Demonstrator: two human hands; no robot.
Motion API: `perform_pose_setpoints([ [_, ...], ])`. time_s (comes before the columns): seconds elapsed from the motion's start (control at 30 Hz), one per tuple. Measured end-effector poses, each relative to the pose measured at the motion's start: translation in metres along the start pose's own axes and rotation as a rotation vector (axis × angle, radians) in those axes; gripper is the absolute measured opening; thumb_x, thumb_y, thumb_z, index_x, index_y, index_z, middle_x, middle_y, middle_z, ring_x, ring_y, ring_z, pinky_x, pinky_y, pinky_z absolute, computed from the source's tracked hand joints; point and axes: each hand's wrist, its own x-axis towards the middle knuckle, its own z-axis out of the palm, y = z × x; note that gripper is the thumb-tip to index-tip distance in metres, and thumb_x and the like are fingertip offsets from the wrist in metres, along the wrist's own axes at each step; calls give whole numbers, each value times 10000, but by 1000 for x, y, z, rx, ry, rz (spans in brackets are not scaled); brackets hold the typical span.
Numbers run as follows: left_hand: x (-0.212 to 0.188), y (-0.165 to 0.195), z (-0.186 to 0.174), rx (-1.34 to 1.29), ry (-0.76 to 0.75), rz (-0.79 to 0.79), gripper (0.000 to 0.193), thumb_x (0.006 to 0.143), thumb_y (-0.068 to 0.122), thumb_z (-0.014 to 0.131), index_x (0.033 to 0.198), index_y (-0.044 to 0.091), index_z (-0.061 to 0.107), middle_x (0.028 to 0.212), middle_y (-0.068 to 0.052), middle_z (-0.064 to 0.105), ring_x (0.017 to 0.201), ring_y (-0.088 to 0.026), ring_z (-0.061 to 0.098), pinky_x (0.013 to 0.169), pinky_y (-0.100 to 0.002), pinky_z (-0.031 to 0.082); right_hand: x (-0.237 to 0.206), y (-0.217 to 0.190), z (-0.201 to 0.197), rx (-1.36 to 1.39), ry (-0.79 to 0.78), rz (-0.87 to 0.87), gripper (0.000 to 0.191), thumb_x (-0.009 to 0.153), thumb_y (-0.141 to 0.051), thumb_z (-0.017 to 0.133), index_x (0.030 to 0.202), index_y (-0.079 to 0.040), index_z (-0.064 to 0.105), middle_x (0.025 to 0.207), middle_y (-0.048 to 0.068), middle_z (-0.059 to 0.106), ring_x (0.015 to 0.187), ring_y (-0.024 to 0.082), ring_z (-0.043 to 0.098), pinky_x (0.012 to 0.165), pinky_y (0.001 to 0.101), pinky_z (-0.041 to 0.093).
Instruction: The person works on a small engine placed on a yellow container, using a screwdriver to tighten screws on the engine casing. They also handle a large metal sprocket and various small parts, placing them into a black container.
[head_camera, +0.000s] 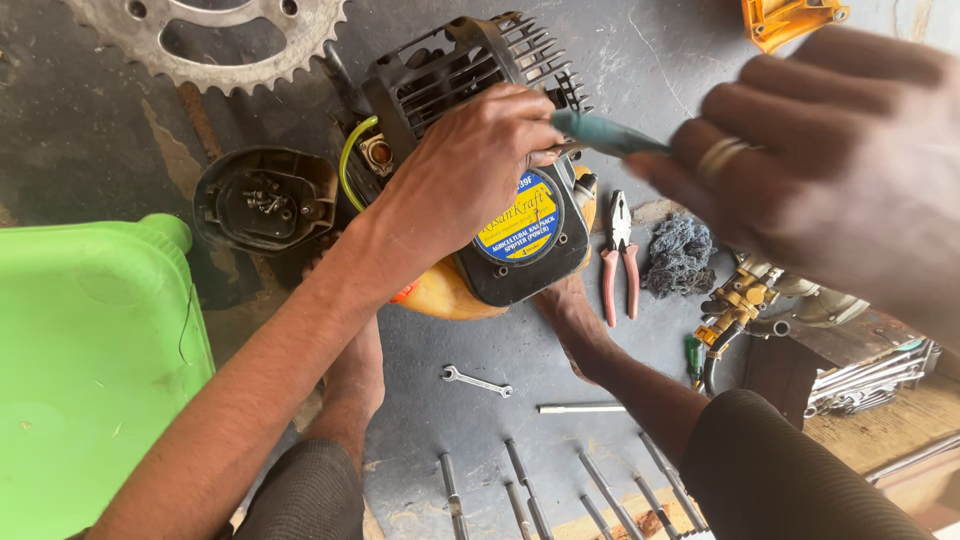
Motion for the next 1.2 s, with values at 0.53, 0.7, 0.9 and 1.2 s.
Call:
perform_pose_setpoints([
  [0.53, 4, 32, -27, -19, -181, -133, 198, 991, -14, 618, 1171, -26, 700, 1069, -139, 676, 896, -228, 681, 748, -346, 578, -5, -16, -6, 398, 356, 80, 284, 850, -3, 834, 1099, 45, 706, 937, 152, 735, 774, 274, 716, 659, 390, 564],
  [0.7, -34, 65, -43, -37, -182, -23, 249, 903, -103, 657, 1114, 7, 732, 966, -121, 703, 822, -214, 694, 730, -330, 591, -18, -39, -14, 553, 294, 142, 378, 794, -67, 832, 1141, 14, 709, 927, 142, 736, 772, 262, 722, 649, 369, 566],
  [0.9, -50, 69, -47, -106, -236, -70, 258, 742, -44, 744, 997, -20, 719, 940, -146, 718, 873, -307, 721, 799, -427, 582, -29, -52, 11, 638, 316, 46, 426, 762, -65, 800, 1167, 18, 697, 1003, 123, 743, 870, 274, 746, 725, 371, 596],
  [1.2, -50, 65, -34, -124, -228, -96, 200, 794, -57, 736, 991, -45, 709, 956, -159, 724, 881, -295, 738, 811, -416, 596, -29, -52, 19, 620, 278, 63, 452, 800, -87, 837, 1222, -10, 692, 959, 75, 739, 823, 219, 732, 682, 339, 578],
])
